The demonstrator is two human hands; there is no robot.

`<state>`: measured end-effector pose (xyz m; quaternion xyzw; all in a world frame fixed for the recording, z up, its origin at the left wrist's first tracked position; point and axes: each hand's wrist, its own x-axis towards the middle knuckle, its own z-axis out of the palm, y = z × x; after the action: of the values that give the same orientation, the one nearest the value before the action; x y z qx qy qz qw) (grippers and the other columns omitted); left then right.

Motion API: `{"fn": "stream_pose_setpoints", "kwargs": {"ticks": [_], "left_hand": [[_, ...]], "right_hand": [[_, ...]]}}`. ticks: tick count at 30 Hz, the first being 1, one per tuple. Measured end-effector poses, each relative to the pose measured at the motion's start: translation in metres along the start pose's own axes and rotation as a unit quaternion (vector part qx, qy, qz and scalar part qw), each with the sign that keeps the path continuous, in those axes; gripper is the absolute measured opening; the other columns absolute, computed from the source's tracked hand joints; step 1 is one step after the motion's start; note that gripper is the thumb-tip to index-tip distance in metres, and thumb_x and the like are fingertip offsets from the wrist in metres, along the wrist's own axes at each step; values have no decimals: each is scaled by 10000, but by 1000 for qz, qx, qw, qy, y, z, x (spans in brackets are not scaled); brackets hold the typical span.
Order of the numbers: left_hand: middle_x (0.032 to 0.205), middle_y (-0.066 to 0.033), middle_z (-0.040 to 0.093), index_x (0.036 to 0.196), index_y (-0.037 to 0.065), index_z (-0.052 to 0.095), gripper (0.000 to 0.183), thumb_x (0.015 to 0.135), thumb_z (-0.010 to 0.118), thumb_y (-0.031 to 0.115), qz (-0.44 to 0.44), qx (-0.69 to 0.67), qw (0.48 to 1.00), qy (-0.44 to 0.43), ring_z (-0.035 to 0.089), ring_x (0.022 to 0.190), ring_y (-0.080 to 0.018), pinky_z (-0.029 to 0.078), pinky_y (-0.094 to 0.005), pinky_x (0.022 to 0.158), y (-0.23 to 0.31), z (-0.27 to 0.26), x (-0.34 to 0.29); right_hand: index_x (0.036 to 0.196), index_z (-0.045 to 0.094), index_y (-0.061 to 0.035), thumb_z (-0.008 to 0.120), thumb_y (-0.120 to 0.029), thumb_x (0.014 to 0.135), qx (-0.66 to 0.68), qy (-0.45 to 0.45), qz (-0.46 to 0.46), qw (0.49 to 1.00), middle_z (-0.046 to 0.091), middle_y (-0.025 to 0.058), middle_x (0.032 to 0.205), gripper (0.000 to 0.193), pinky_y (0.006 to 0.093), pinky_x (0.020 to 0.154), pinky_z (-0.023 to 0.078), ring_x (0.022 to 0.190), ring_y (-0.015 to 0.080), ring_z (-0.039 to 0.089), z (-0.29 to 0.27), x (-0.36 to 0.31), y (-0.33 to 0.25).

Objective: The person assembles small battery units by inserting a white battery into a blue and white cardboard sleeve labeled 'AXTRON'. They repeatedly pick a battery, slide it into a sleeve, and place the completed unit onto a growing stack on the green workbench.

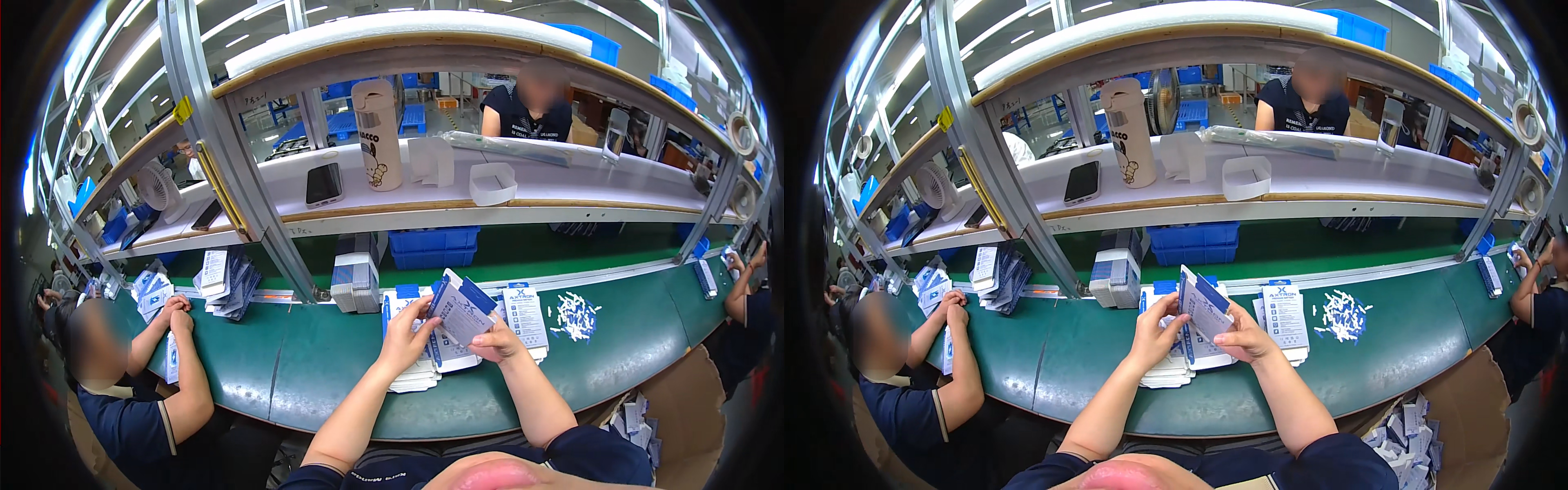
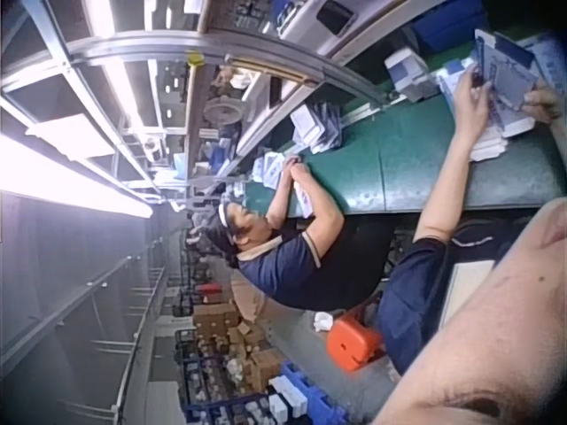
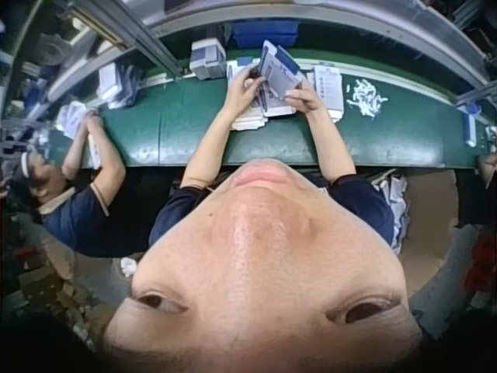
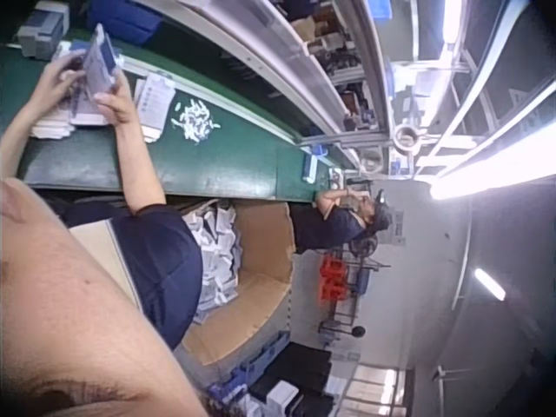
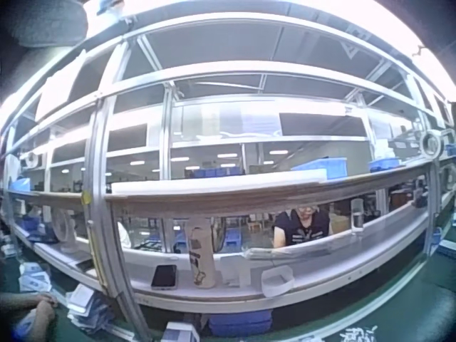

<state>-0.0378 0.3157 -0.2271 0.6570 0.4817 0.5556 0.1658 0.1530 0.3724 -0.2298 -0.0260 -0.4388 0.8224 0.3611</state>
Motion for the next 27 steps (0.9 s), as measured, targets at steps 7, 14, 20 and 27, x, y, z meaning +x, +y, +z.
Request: {"fn": "stream_pose_setpoints", "kwargs": {"ticks": [7,14,20,27], "left_hand": [[985,-146,682,1357,12,451,557,855,693,35,-43,-151,987,-44,669,905,-193,530,-330,804,-1,7,-6],[1127,-129,602,1398,23,392,614,854,678,6,-71,-117,987,-85,629,1008,-206,514,-344,883,4,4,-6],[1201,-128,550,1308,5,489,473,877,668,86,-19,-95,995,-12,590,1070,-197,502,-315,878,8,-4,-1],[1129,-127,588,1170,-37,583,293,903,626,76,-6,-98,995,27,607,1004,-189,504,-303,845,11,-5,-2]], "right_hand": [[1386,445,-12,834,-118,599,-83,-42,26,995,516,107,1360,884,371,1133,273,1301,224,449,1,-2,-5],[1269,505,-66,878,-164,592,-109,-29,4,994,517,84,1334,779,373,1101,319,1278,219,464,19,4,-10],[1123,480,-115,880,-139,627,-151,35,-30,987,516,37,1213,638,326,989,395,1138,184,512,17,2,-5],[1090,472,-129,864,-126,655,-269,118,-172,940,491,63,1193,585,332,990,378,1131,164,482,18,7,1]]}}
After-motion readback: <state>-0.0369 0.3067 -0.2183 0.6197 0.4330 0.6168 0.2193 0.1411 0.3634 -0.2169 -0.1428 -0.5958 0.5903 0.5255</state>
